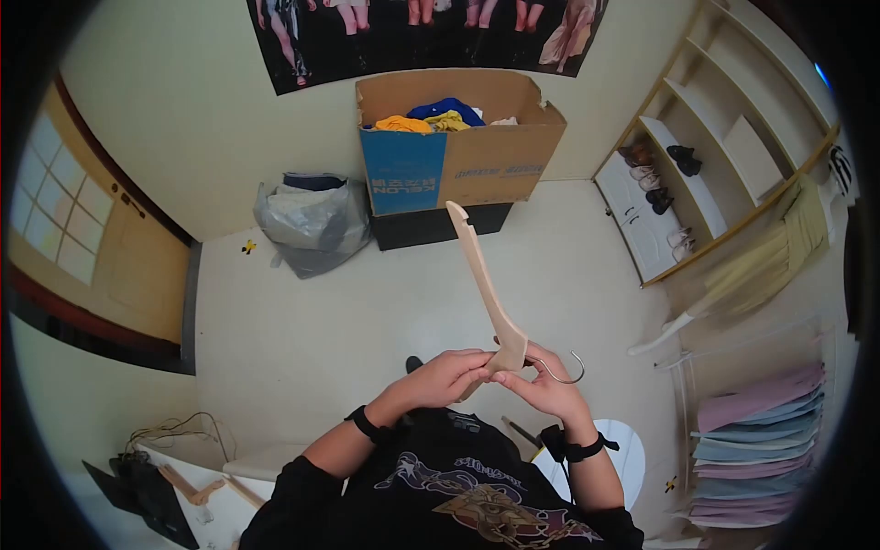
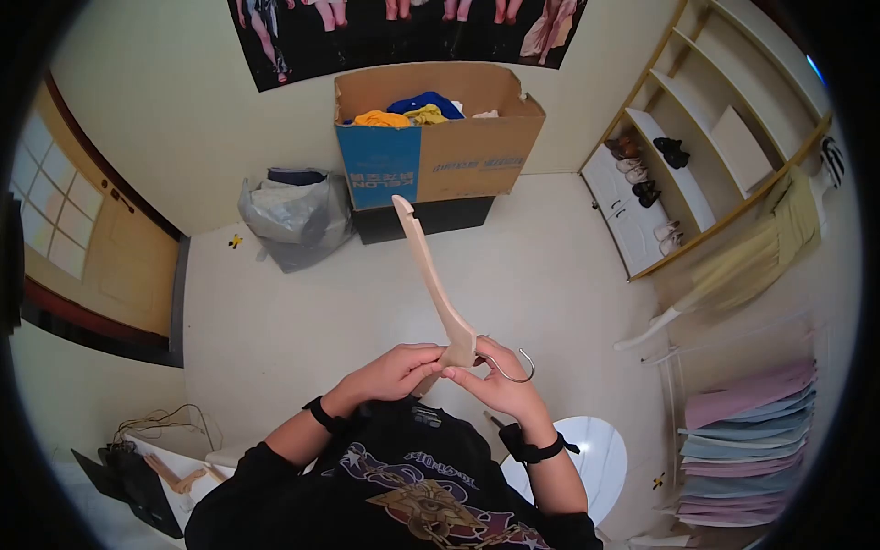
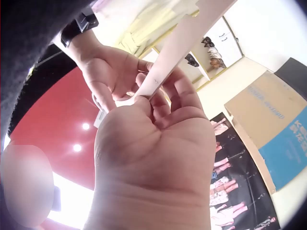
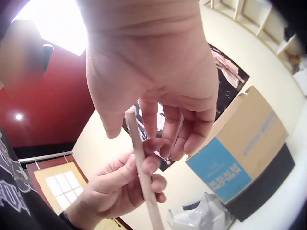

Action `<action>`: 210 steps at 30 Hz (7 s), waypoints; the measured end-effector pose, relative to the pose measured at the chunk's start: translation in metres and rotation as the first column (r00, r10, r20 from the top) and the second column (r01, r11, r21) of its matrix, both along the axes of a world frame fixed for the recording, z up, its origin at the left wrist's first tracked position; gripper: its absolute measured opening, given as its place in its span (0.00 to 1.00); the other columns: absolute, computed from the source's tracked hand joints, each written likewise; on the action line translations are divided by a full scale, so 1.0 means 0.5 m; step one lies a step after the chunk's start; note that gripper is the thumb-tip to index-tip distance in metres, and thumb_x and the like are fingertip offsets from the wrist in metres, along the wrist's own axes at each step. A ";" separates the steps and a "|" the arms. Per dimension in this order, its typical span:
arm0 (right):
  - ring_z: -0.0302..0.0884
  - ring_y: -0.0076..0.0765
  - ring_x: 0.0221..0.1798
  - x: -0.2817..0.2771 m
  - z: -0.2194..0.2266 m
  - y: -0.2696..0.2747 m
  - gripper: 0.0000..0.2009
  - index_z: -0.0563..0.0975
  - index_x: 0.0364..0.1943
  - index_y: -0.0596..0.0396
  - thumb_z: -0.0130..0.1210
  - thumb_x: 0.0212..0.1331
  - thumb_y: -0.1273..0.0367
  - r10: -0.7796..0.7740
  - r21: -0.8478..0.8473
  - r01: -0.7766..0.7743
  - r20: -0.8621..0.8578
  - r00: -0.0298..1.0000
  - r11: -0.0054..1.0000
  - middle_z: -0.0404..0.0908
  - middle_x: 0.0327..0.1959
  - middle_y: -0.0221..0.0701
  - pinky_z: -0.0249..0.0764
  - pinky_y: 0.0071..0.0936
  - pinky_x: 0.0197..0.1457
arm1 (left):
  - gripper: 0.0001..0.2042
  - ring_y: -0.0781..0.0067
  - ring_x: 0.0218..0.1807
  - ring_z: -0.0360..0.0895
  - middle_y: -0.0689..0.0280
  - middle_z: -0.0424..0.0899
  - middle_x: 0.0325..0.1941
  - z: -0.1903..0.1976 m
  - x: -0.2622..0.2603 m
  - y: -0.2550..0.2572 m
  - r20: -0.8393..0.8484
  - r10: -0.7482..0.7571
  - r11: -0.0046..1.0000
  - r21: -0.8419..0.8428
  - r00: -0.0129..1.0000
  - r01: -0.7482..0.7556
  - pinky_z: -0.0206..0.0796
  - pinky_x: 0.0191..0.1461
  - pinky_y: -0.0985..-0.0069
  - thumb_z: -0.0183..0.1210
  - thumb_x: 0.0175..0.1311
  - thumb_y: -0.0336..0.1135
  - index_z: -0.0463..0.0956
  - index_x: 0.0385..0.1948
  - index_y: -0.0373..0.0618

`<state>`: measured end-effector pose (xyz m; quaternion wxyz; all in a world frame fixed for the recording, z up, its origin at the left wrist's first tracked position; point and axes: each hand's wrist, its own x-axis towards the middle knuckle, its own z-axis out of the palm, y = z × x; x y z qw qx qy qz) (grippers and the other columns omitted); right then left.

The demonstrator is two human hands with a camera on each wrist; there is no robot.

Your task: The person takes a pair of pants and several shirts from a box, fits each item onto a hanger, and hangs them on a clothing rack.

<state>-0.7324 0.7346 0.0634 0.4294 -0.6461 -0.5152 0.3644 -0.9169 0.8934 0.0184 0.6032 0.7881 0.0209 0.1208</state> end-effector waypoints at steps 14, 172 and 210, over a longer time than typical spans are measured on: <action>0.82 0.26 0.43 0.360 -0.080 0.403 0.08 0.85 0.47 0.58 0.59 0.76 0.68 -0.066 -0.018 0.066 -0.009 0.998 0.998 0.86 0.40 0.30 0.78 0.28 0.49 | 0.08 0.68 0.43 0.88 0.59 0.90 0.44 -0.065 0.175 0.419 -0.222 0.459 0.888 0.082 0.860 -0.453 0.81 0.51 0.71 0.63 0.76 0.31 0.85 0.49 0.37; 0.76 0.49 0.34 -0.441 -0.173 0.419 0.19 0.80 0.33 0.55 0.67 0.66 0.52 -0.460 -0.166 0.440 0.494 -0.738 -0.883 0.79 0.25 0.38 0.74 0.42 0.39 | 0.11 0.48 0.40 0.82 0.57 0.84 0.32 0.128 0.609 -0.088 -0.273 -0.711 -0.584 0.743 -0.648 0.328 0.75 0.46 0.56 0.72 0.61 0.35 0.79 0.38 0.44; 0.75 0.24 0.49 -0.951 0.049 -0.664 0.24 0.68 0.73 0.46 0.53 0.75 0.76 -0.133 0.233 -0.156 -0.869 -0.476 -0.960 0.75 0.52 0.29 0.74 0.28 0.59 | 0.18 0.60 0.36 0.85 0.57 0.87 0.37 0.028 -0.139 -1.005 0.020 -0.625 -0.736 0.320 -0.781 0.597 0.77 0.43 0.70 0.76 0.63 0.41 0.83 0.43 0.36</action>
